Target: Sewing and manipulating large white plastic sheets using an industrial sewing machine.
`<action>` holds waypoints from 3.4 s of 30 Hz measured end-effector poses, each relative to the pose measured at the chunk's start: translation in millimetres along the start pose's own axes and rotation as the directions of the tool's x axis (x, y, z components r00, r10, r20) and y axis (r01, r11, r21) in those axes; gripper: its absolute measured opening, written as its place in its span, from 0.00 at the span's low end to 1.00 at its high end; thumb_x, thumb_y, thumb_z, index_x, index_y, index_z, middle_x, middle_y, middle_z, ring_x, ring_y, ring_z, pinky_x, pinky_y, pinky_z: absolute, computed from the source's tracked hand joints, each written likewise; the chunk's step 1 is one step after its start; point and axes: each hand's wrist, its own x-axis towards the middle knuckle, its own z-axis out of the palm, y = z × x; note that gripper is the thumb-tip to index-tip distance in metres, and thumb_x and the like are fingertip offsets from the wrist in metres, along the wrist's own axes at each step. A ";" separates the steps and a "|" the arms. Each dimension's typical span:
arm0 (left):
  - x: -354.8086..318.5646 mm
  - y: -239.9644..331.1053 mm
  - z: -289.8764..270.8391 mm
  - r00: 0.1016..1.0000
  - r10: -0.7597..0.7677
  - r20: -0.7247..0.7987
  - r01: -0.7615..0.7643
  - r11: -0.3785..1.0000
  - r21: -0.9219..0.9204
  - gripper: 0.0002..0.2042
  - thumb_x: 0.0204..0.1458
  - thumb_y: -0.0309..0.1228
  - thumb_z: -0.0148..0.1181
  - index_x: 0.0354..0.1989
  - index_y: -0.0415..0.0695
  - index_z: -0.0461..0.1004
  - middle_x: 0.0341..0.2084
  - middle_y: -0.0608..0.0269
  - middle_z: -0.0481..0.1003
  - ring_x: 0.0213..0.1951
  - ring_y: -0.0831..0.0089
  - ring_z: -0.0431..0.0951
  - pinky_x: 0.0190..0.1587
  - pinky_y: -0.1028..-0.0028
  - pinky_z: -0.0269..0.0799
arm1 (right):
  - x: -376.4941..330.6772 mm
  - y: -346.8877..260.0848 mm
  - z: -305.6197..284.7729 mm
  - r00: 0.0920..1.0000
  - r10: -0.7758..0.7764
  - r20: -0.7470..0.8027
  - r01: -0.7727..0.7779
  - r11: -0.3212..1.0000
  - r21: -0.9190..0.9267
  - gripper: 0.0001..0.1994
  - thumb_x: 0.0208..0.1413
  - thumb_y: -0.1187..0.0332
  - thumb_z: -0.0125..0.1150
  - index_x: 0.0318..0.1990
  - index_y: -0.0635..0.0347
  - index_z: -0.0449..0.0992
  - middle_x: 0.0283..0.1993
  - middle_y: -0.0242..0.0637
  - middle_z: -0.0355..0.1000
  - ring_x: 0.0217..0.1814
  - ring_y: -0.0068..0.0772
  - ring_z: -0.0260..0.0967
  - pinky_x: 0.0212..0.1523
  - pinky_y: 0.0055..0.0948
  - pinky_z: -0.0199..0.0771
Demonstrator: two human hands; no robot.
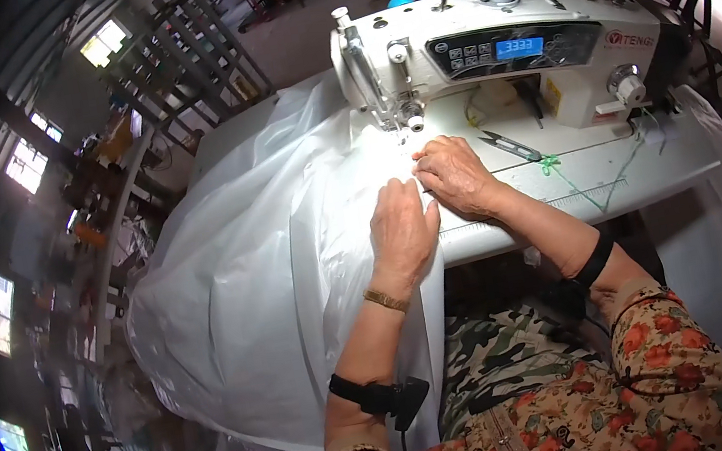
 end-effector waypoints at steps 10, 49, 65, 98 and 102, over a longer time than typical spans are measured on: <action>19.6 -15.5 25.8 0.994 -0.101 -0.033 0.106 0.972 0.208 0.04 0.50 0.23 0.56 0.29 0.35 0.75 0.30 0.49 0.73 0.32 0.50 0.77 0.38 0.57 0.73 | 12.3 16.4 6.2 0.969 0.247 -0.027 -0.232 0.939 0.254 0.13 0.54 0.67 0.51 0.38 0.63 0.81 0.39 0.47 0.78 0.49 0.47 0.72 0.55 0.42 0.66; 16.8 -21.0 36.3 0.981 -0.131 -0.143 0.135 0.991 0.016 0.04 0.47 0.23 0.54 0.22 0.37 0.71 0.24 0.47 0.71 0.29 0.47 0.74 0.35 0.53 0.70 | 30.5 43.0 32.5 0.901 0.408 -0.143 -0.142 0.592 0.793 0.15 0.64 0.62 0.54 0.35 0.67 0.77 0.26 0.29 0.70 0.30 0.18 0.60 0.32 0.26 0.63; -49.8 -179.0 -59.6 0.892 -0.395 -0.219 0.440 0.871 0.220 0.15 0.59 0.39 0.56 0.48 0.42 0.74 0.50 0.56 0.73 0.57 0.62 0.69 0.60 0.57 0.60 | 20.8 34.1 12.4 0.905 0.420 0.059 -0.347 0.653 0.673 0.18 0.65 0.62 0.56 0.42 0.76 0.78 0.39 0.41 0.79 0.42 0.24 0.73 0.49 0.23 0.71; 63.6 -143.8 -66.3 0.902 -0.020 -0.431 0.248 0.842 0.478 0.22 0.51 0.44 0.64 0.44 0.37 0.75 0.40 0.49 0.79 0.43 0.55 0.78 0.45 0.59 0.73 | 17.9 -47.9 23.8 0.890 -0.454 0.046 0.444 0.884 0.146 0.10 0.55 0.63 0.64 0.41 0.56 0.80 0.46 0.30 0.78 0.45 0.33 0.71 0.52 0.33 0.68; 77.5 -154.3 -45.5 0.854 -0.432 -0.291 0.479 0.871 0.112 0.20 0.48 0.44 0.66 0.37 0.37 0.76 0.34 0.50 0.79 0.37 0.53 0.79 0.41 0.59 0.73 | 17.5 -49.1 18.1 0.888 -0.459 0.014 0.451 0.878 0.160 0.10 0.54 0.63 0.64 0.40 0.56 0.80 0.45 0.31 0.79 0.44 0.34 0.71 0.52 0.33 0.69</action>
